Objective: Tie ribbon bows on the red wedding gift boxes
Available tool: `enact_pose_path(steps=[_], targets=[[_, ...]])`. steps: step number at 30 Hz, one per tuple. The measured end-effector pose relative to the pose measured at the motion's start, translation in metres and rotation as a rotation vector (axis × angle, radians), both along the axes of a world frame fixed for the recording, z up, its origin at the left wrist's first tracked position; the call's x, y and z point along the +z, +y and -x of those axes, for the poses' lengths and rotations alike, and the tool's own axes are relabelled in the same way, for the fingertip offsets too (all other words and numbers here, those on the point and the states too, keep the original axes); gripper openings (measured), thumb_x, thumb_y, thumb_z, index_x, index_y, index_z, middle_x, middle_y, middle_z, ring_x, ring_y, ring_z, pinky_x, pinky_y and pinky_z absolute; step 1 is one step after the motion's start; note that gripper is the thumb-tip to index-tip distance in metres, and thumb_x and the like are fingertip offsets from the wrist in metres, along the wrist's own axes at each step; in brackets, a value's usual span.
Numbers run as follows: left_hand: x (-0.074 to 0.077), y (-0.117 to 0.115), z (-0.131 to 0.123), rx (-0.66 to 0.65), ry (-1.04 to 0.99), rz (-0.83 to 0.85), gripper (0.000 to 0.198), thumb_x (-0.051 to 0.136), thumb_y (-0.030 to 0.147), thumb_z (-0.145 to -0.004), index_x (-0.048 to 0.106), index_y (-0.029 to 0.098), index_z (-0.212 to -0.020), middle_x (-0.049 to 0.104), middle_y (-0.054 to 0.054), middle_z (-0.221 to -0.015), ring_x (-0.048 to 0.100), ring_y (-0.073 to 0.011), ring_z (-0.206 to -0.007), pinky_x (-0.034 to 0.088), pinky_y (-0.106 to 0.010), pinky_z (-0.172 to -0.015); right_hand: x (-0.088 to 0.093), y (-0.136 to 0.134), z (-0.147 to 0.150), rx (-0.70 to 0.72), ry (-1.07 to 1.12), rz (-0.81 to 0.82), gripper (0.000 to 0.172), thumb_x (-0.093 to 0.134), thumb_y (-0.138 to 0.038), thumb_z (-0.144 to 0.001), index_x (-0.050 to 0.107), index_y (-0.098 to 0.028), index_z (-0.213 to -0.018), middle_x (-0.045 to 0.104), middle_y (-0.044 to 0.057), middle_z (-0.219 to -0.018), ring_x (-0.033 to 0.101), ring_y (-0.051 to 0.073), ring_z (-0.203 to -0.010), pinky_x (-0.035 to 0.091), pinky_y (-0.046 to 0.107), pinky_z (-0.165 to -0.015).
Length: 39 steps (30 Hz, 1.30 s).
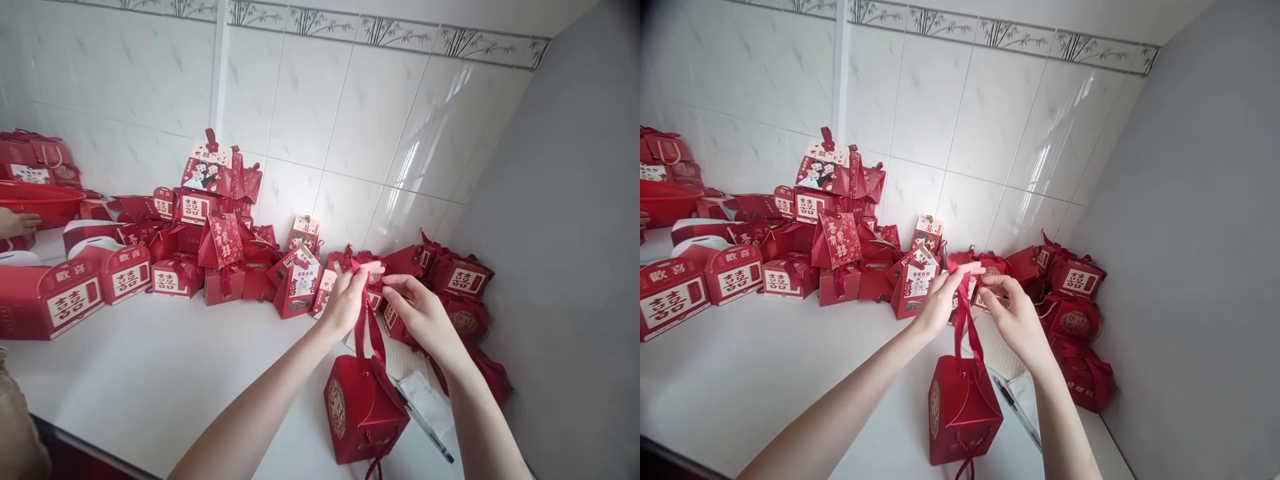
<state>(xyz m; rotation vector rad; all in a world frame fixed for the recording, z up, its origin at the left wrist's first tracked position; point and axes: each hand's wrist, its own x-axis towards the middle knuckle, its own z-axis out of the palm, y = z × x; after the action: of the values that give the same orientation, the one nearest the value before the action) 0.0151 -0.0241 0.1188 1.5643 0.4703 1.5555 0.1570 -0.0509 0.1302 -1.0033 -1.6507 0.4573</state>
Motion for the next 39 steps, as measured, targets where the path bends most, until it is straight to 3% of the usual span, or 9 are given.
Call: enact_pose_path(steps=[3,6,10,16,19,23,29,33,39], targets=[[0.028,-0.014,-0.003,0.013,0.051,-0.165,0.036,0.031,0.028,-0.092,0.062,0.020,-0.109,0.062,-0.003,-0.116,0.052,-0.0194,-0.113,0.036,-0.034,-0.101,0.007,-0.008,-0.002,0.016,-0.030,-0.010,0.026,0.056,-0.046,-0.082,0.062,-0.022,-0.093,0.063,0.005,-0.090,0.058,0.019,-0.082,0.046,0.030,-0.077],[0.038,-0.028,-0.004,-0.009,0.176,-0.293,0.036,0.030,0.026,-0.093,0.059,0.020,-0.112,0.060,-0.004,-0.118,0.052,-0.0183,-0.113,0.039,-0.033,-0.099,0.012,-0.021,0.003,0.129,-0.042,0.021,0.029,0.049,-0.047,-0.086,0.062,-0.022,-0.094,0.062,0.004,-0.087,0.058,0.020,-0.080,0.049,0.030,-0.076],[0.036,-0.038,-0.004,0.073,0.338,-0.441,0.036,0.028,0.022,-0.093,0.056,0.020,-0.116,0.059,-0.005,-0.118,0.051,-0.0179,-0.113,0.039,-0.036,-0.099,0.018,-0.042,0.006,0.176,-0.118,0.035,0.031,0.047,-0.046,-0.088,0.061,-0.019,-0.097,0.061,0.004,-0.085,0.057,0.021,-0.082,0.049,0.028,-0.076],[0.036,-0.039,0.003,0.232,0.595,-0.588,0.033,0.032,0.021,-0.092,0.055,0.018,-0.116,0.063,-0.006,-0.094,0.055,-0.0196,-0.099,0.041,-0.039,-0.093,0.019,-0.057,-0.004,0.112,-0.222,0.050,0.018,0.053,-0.037,-0.086,0.056,-0.020,-0.080,0.057,0.000,-0.073,0.055,0.015,-0.069,0.050,0.024,-0.069],[0.038,-0.042,0.005,0.241,0.547,-0.615,0.034,0.032,0.020,-0.092,0.053,0.019,-0.119,0.063,-0.006,-0.097,0.055,-0.0186,-0.099,0.041,-0.039,-0.094,0.015,-0.056,-0.002,0.095,-0.161,0.000,0.013,0.055,-0.032,-0.085,0.052,-0.023,-0.094,0.057,-0.001,-0.077,0.056,0.014,-0.068,0.052,0.024,-0.067],[0.039,-0.048,0.004,0.244,0.463,-0.615,0.037,0.029,0.021,-0.092,0.047,0.019,-0.125,0.058,-0.008,-0.116,0.052,-0.0189,-0.108,0.041,-0.040,-0.096,0.011,-0.057,0.006,0.065,-0.065,-0.159,0.031,0.055,-0.026,-0.085,0.040,-0.028,-0.112,0.059,-0.002,-0.082,0.057,0.013,-0.067,0.053,0.023,-0.063],[0.040,-0.055,0.004,0.226,0.547,-0.672,0.038,0.031,0.021,-0.092,0.045,0.015,-0.126,0.060,-0.009,-0.113,0.050,-0.0194,-0.111,0.035,-0.041,-0.102,0.012,-0.064,0.009,0.022,-0.233,-0.156,0.003,0.053,-0.020,-0.085,0.053,-0.022,-0.086,0.060,-0.002,-0.077,0.057,0.012,-0.066,0.048,0.018,-0.057],[0.041,-0.061,0.004,0.246,0.555,-0.728,0.041,0.039,0.024,-0.089,0.043,0.010,-0.127,0.060,-0.010,-0.114,0.051,-0.0210,-0.108,0.037,-0.041,-0.100,0.013,-0.064,0.006,0.049,-0.101,-0.204,0.008,0.053,-0.024,-0.087,0.057,-0.022,-0.080,0.061,-0.003,-0.074,0.057,0.010,-0.064,0.048,0.016,-0.058],[0.039,-0.059,0.003,0.352,0.619,-0.800,0.047,0.045,0.025,-0.086,0.037,0.011,-0.130,0.057,-0.012,-0.117,0.051,-0.0231,-0.108,0.041,-0.041,-0.096,0.019,-0.063,0.000,-0.073,0.058,-0.237,0.006,0.062,-0.027,-0.082,0.065,-0.022,-0.081,0.065,-0.002,-0.073,0.059,0.011,-0.061,0.049,0.014,-0.053]])
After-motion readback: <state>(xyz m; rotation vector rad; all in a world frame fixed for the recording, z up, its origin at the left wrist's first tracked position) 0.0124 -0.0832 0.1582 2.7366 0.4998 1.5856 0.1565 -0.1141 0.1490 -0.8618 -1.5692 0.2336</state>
